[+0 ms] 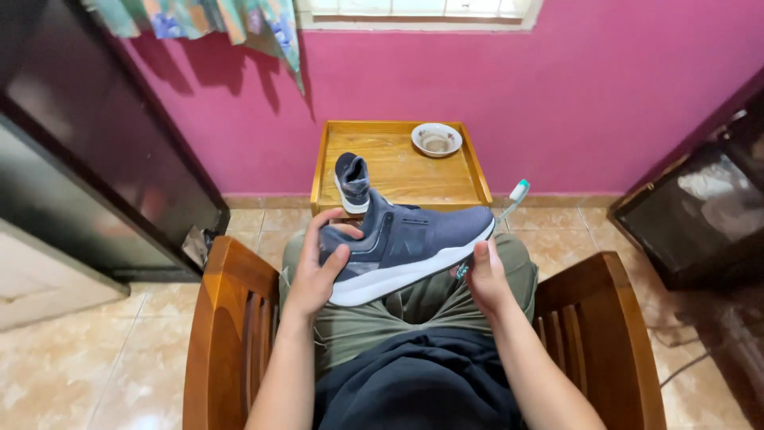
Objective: Cleaning the upper part of a sneaker using a toothbrush and cleaning solution
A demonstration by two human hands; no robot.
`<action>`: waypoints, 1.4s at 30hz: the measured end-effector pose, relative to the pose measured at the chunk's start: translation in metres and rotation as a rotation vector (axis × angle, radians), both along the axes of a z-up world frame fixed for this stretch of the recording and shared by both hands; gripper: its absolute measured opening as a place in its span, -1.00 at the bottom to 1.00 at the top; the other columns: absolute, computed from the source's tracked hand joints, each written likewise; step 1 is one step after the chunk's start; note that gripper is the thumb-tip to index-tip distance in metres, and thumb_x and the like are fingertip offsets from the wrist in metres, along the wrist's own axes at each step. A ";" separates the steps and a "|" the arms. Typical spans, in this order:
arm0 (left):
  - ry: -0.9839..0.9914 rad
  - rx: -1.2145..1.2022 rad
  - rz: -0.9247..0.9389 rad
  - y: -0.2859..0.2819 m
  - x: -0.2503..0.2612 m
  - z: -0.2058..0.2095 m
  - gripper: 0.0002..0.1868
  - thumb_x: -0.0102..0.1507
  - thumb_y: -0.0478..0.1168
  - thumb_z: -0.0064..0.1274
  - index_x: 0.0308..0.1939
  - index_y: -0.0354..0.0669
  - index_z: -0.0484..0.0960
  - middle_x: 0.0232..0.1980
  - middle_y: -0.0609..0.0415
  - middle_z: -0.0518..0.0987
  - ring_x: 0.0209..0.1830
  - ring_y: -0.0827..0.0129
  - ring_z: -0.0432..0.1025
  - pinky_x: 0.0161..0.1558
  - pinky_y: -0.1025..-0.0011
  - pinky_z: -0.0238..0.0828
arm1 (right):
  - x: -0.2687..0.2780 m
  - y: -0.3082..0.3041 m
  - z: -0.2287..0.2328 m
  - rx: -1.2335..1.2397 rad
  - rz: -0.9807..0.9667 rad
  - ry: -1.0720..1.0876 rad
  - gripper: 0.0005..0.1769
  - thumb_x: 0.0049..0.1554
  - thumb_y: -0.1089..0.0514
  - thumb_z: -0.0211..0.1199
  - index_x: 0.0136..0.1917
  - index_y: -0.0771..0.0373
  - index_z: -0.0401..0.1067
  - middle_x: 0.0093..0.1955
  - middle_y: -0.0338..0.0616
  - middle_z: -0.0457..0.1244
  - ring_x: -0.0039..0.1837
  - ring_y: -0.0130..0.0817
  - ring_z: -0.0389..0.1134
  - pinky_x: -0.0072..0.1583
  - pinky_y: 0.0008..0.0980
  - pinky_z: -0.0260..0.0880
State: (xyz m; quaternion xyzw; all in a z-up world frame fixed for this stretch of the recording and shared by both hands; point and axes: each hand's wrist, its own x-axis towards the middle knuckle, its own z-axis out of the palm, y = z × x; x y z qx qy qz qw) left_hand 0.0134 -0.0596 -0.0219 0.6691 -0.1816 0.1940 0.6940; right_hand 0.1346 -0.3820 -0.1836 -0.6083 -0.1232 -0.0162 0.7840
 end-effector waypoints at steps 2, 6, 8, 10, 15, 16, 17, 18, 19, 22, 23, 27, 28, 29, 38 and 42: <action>0.008 0.006 0.031 0.003 0.002 -0.009 -0.52 0.35 0.06 0.08 0.18 -0.15 0.38 0.00 -0.09 0.66 0.14 0.30 0.44 0.33 0.25 0.20 | -0.003 0.001 0.000 0.014 0.027 0.012 -0.09 0.21 -0.55 -0.09 0.57 0.06 0.04 0.00 0.05 0.28 -0.17 -0.20 0.33 -0.13 -0.23 0.50; 0.029 0.000 0.116 0.002 0.005 -0.019 -0.70 0.31 -0.01 0.18 -0.08 -0.10 0.52 -0.09 0.03 0.67 -0.01 0.40 0.44 0.23 0.37 0.24 | -0.023 0.012 0.043 -0.067 0.034 -0.017 -0.11 0.22 -0.47 -0.11 0.60 0.09 0.00 0.15 0.11 0.27 -0.07 -0.21 0.31 -0.06 -0.10 0.49; -0.020 -0.048 0.112 -0.006 0.005 -0.022 -0.74 0.32 -0.06 0.16 -0.16 -0.12 0.45 -0.13 0.00 0.64 -0.05 0.38 0.41 0.19 0.38 0.23 | -0.040 0.015 0.072 -0.079 -0.002 0.004 -0.13 0.20 -0.50 -0.10 0.52 0.10 0.02 0.30 0.12 0.19 0.10 -0.09 0.30 0.07 0.03 0.46; -0.068 -0.096 0.112 -0.010 0.006 -0.025 -0.74 0.33 -0.12 0.15 -0.23 -0.13 0.38 -0.16 -0.03 0.60 -0.09 0.35 0.38 0.14 0.38 0.23 | -0.045 0.018 0.086 -0.090 -0.033 0.024 -0.15 0.17 -0.52 -0.10 0.44 0.12 0.05 0.44 0.13 0.10 0.27 0.04 0.29 0.20 0.16 0.43; -0.126 -0.180 0.216 -0.004 0.004 -0.019 -0.69 0.39 -0.09 0.06 -0.26 -0.09 0.27 -0.19 -0.06 0.53 -0.12 0.36 0.35 0.07 0.37 0.22 | -0.033 0.015 0.078 -0.041 -0.072 -0.145 -0.31 0.32 -0.49 -0.46 -0.01 0.17 0.05 0.15 0.06 0.18 -0.07 -0.04 0.45 -0.14 -0.26 0.56; -0.122 -0.182 0.218 -0.003 0.002 -0.017 -0.69 0.39 -0.09 0.06 -0.26 -0.09 0.27 -0.19 -0.06 0.53 -0.12 0.36 0.35 0.07 0.37 0.22 | -0.034 0.017 0.076 -0.043 -0.070 -0.142 -0.31 0.32 -0.49 -0.46 -0.01 0.17 0.05 0.15 0.06 0.18 -0.07 -0.04 0.45 -0.14 -0.26 0.56; -0.118 -0.194 0.241 -0.002 0.002 -0.015 -0.69 0.40 -0.06 0.05 -0.25 -0.09 0.27 -0.19 -0.05 0.53 -0.12 0.37 0.35 0.06 0.39 0.23 | -0.035 0.018 0.074 -0.016 -0.053 -0.152 -0.30 0.33 -0.47 -0.52 -0.08 0.17 0.06 0.09 0.12 0.22 -0.17 -0.02 0.45 -0.20 -0.29 0.55; -0.110 -0.204 0.261 -0.001 0.001 -0.014 -0.69 0.41 -0.04 0.04 -0.24 -0.09 0.28 -0.20 -0.04 0.54 -0.13 0.38 0.35 0.05 0.41 0.23 | -0.038 0.019 0.071 0.011 -0.040 -0.159 -0.29 0.35 -0.44 -0.59 -0.15 0.17 0.06 0.03 0.18 0.25 -0.27 0.00 0.45 -0.26 -0.32 0.53; -0.105 -0.205 0.261 0.000 -0.001 -0.013 -0.69 0.41 -0.04 0.04 -0.24 -0.09 0.28 -0.20 -0.04 0.54 -0.13 0.38 0.35 0.05 0.41 0.23 | -0.043 0.023 0.074 0.009 -0.041 -0.153 -0.29 0.35 -0.44 -0.59 -0.15 0.17 0.06 0.03 0.18 0.25 -0.27 0.00 0.45 -0.26 -0.32 0.53; -0.129 -0.220 0.260 -0.001 0.000 -0.011 -0.68 0.41 -0.04 0.02 -0.26 -0.09 0.27 -0.21 -0.04 0.52 -0.16 0.40 0.31 0.02 0.44 0.21 | -0.054 0.031 0.081 0.020 -0.046 -0.165 -0.37 0.41 -0.28 -0.56 -0.21 0.18 0.06 -0.14 0.16 0.27 -0.44 -0.19 0.38 -0.37 -0.44 0.42; -0.128 -0.214 0.271 -0.001 0.001 -0.013 -0.68 0.41 -0.04 0.02 -0.26 -0.09 0.28 -0.22 -0.05 0.52 -0.16 0.39 0.32 0.02 0.44 0.21 | -0.055 0.033 0.081 0.016 -0.041 -0.169 -0.41 0.43 -0.21 -0.50 -0.21 0.18 0.07 -0.19 0.12 0.26 -0.50 -0.26 0.32 -0.42 -0.49 0.35; -0.121 -0.208 0.276 -0.006 0.008 -0.021 -0.68 0.41 -0.04 0.04 -0.26 -0.11 0.30 -0.22 -0.08 0.53 -0.15 0.38 0.33 0.01 0.45 0.21 | -0.049 0.027 0.058 -0.095 -0.074 -0.186 -0.49 0.45 -0.04 -0.35 -0.22 0.23 0.16 -0.34 0.05 0.22 -0.62 -0.40 0.16 -0.51 -0.53 0.13; -0.116 -0.208 0.275 -0.009 0.008 -0.021 -0.68 0.41 -0.04 0.04 -0.26 -0.11 0.30 -0.22 -0.08 0.53 -0.15 0.38 0.33 0.01 0.45 0.21 | -0.054 0.029 0.064 -0.096 -0.075 -0.181 -0.49 0.45 -0.04 -0.35 -0.22 0.23 0.16 -0.34 0.05 0.22 -0.62 -0.40 0.16 -0.51 -0.53 0.13; -0.109 -0.220 0.266 -0.011 0.007 -0.022 -0.68 0.40 -0.04 0.04 -0.27 -0.11 0.30 -0.23 -0.07 0.53 -0.17 0.38 0.32 0.00 0.46 0.20 | -0.058 0.030 0.071 -0.146 -0.104 -0.177 -0.51 0.45 -0.02 -0.30 -0.21 0.25 0.21 -0.40 0.00 0.20 -0.60 -0.41 0.11 -0.50 -0.53 0.09; -0.088 -0.242 0.284 -0.017 -0.006 0.000 -0.66 0.41 0.01 0.03 -0.24 -0.09 0.30 -0.19 -0.07 0.53 -0.15 0.41 0.31 -0.03 0.49 0.16 | -0.086 0.038 0.126 -0.416 -0.263 -0.306 -0.53 0.41 0.01 -0.14 -0.23 0.19 0.41 -0.59 -0.23 0.13 -0.49 -0.37 0.07 -0.31 -0.45 0.21; -0.092 -0.235 0.294 -0.017 -0.013 0.015 -0.66 0.41 0.04 0.03 -0.21 -0.10 0.32 -0.16 -0.07 0.54 -0.11 0.40 0.33 0.01 0.49 0.18 | -0.093 0.038 0.132 -0.389 -0.267 -0.377 -0.64 0.41 0.02 -0.13 0.05 0.25 0.41 -0.55 -0.27 0.10 -0.44 -0.42 0.06 -0.26 -0.48 0.20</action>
